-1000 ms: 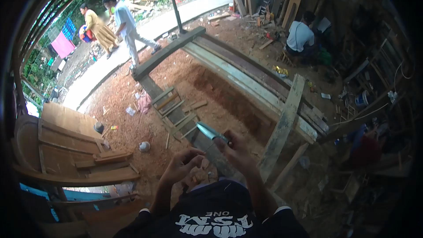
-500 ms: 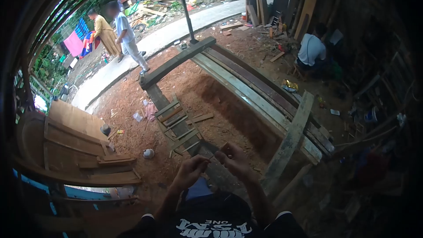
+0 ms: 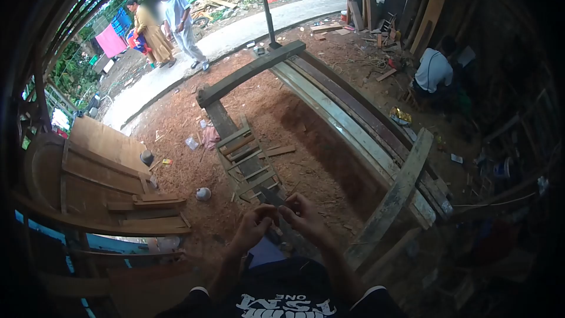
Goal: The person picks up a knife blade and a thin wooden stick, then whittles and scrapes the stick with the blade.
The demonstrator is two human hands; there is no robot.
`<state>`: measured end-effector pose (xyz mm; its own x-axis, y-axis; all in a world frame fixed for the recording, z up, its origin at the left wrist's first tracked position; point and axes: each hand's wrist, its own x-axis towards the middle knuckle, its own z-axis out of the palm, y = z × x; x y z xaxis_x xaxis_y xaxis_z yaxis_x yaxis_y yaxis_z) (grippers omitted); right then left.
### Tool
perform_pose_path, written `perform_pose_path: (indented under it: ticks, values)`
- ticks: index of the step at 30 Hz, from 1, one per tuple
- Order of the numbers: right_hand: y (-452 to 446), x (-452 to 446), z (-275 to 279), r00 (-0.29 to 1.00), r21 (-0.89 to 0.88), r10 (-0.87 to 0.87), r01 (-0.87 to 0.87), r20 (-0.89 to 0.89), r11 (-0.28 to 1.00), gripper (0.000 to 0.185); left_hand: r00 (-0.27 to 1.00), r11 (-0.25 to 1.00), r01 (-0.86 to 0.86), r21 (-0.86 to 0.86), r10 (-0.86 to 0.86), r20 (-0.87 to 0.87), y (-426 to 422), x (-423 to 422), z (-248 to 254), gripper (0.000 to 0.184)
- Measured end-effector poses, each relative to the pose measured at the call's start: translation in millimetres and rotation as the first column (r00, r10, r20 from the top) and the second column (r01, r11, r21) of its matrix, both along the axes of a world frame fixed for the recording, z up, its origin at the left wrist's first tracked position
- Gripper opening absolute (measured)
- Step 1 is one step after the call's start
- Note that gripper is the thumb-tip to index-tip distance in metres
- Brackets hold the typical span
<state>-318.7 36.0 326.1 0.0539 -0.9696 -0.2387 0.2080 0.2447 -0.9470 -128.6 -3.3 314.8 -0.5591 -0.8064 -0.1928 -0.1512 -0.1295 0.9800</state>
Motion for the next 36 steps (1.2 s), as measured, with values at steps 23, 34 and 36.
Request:
perform_pose_path:
  ticks: [23, 34, 36]
  values:
    - [-14.4, -6.7, -4.1, 0.992, 0.037, -0.009, 0.005, 0.127, 0.999, 0.035, 0.998, 0.997, 0.058, 0.05, -0.056, -0.036, -12.0, 6.0, 11.2, 0.024]
    - [-24.5, -18.1, 27.8, 0.994, 0.015, -0.083, 0.082, 0.075, 0.996, 0.03, 0.996, 0.999, 0.03, -0.03, -0.027, 0.084, -18.5, 1.2, 38.6, 0.019]
    - [-22.1, -21.3, 26.2, 0.993, 0.028, -0.078, 0.076, 0.088, 0.997, 0.031, 0.991, 0.999, 0.01, -0.039, -0.005, 0.132, -17.6, -1.8, 36.4, 0.02]
